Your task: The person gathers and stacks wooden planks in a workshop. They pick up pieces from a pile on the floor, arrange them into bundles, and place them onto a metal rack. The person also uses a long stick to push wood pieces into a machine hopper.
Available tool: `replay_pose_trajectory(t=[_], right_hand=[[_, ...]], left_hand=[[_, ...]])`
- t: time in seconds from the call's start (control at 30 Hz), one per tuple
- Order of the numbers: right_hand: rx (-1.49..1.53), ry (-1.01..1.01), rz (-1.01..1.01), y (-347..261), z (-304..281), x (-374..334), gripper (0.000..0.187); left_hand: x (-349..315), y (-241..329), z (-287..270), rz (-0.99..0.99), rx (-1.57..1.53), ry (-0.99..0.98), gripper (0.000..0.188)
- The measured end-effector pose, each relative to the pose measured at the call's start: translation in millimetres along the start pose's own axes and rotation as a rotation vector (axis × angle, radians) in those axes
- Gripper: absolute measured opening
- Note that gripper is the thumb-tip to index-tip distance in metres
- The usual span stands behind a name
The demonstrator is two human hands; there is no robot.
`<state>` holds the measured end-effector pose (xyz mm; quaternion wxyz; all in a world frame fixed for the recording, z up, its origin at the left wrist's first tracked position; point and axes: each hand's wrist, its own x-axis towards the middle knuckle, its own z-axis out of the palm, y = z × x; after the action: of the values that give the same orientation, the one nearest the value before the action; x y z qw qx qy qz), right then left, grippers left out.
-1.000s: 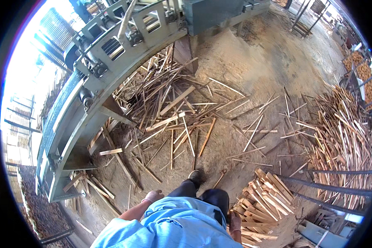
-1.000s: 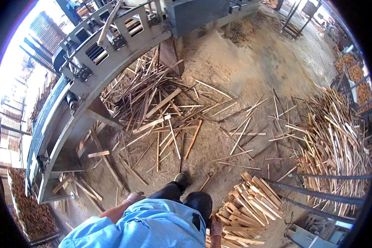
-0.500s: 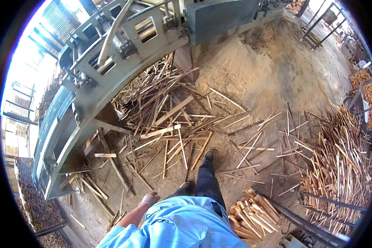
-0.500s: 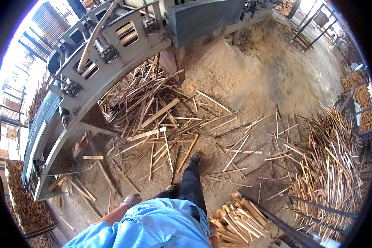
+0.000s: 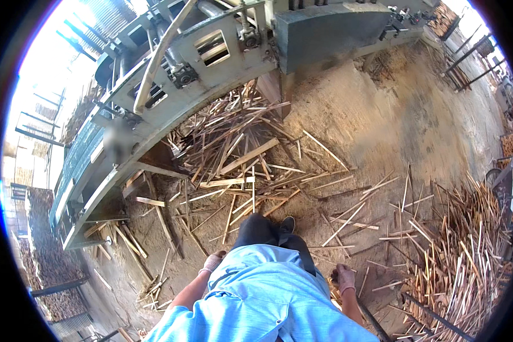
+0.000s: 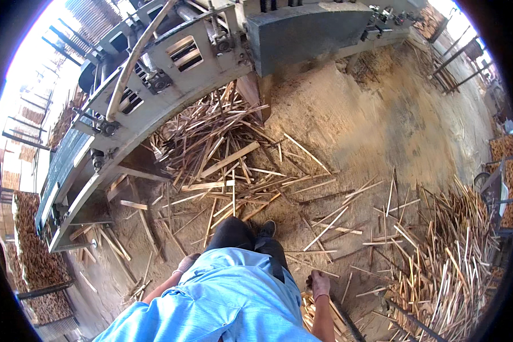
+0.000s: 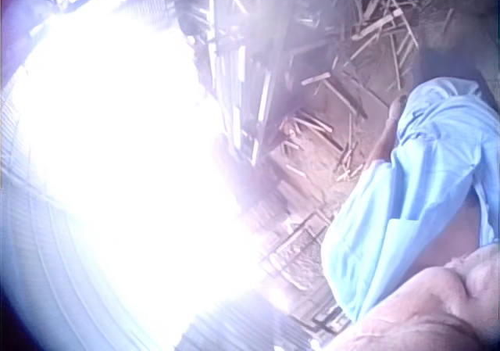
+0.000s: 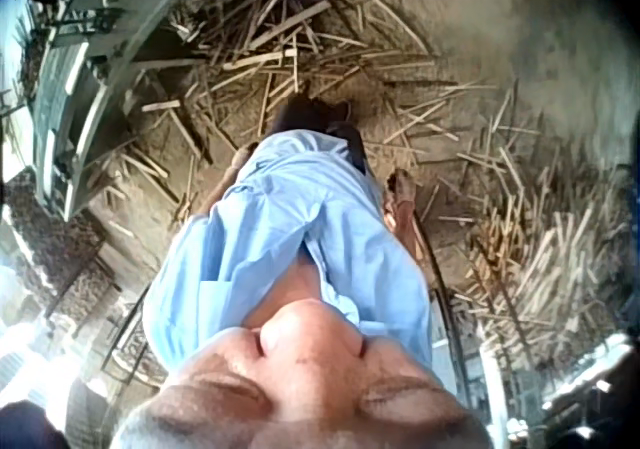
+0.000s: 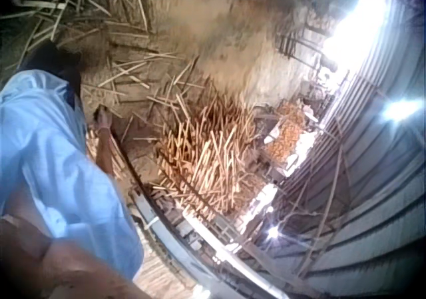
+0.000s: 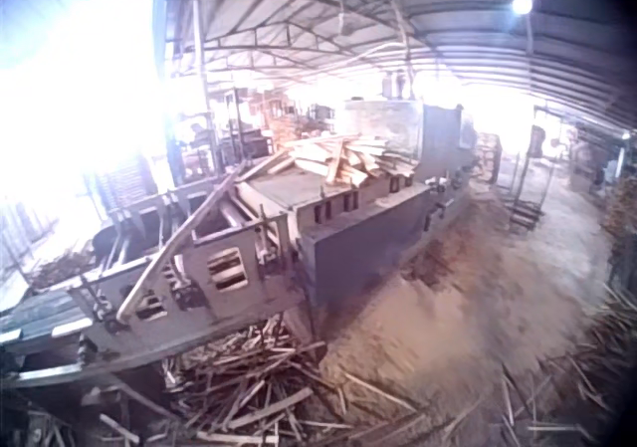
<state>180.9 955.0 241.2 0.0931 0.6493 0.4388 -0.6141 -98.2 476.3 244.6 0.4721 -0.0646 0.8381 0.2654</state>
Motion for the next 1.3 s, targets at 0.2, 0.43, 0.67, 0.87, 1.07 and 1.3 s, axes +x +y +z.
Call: replay_pose_trajectory(t=[0.2,0.43,0.67,0.87,1.07,1.3], right_hand=[[-0.232,-0.144,-0.070,-83,28,8,0.027],[-0.296,-0.093,-0.020,-112,75,-25,0.031],[-0.611,0.014,-0.059,-110,157,-40,0.046],[-1.062,0.058,-0.236,-73,232,-48,0.052],[-0.933,0.062,-0.123,-20,251,-59,0.058],[-0.891,0.040,-0.014,-5,265,-84,0.057]], left_hand=[[-33,11,10,-0.155,-0.320,0.090,0.047],[-26,-3,9,-0.215,-0.213,0.031,0.051],[65,-11,-54,-0.058,0.051,0.223,0.052],[182,89,-126,0.009,0.264,0.056,0.054],[383,91,-118,0.193,0.665,0.103,0.051],[530,105,-98,0.137,0.909,0.270,0.077]])
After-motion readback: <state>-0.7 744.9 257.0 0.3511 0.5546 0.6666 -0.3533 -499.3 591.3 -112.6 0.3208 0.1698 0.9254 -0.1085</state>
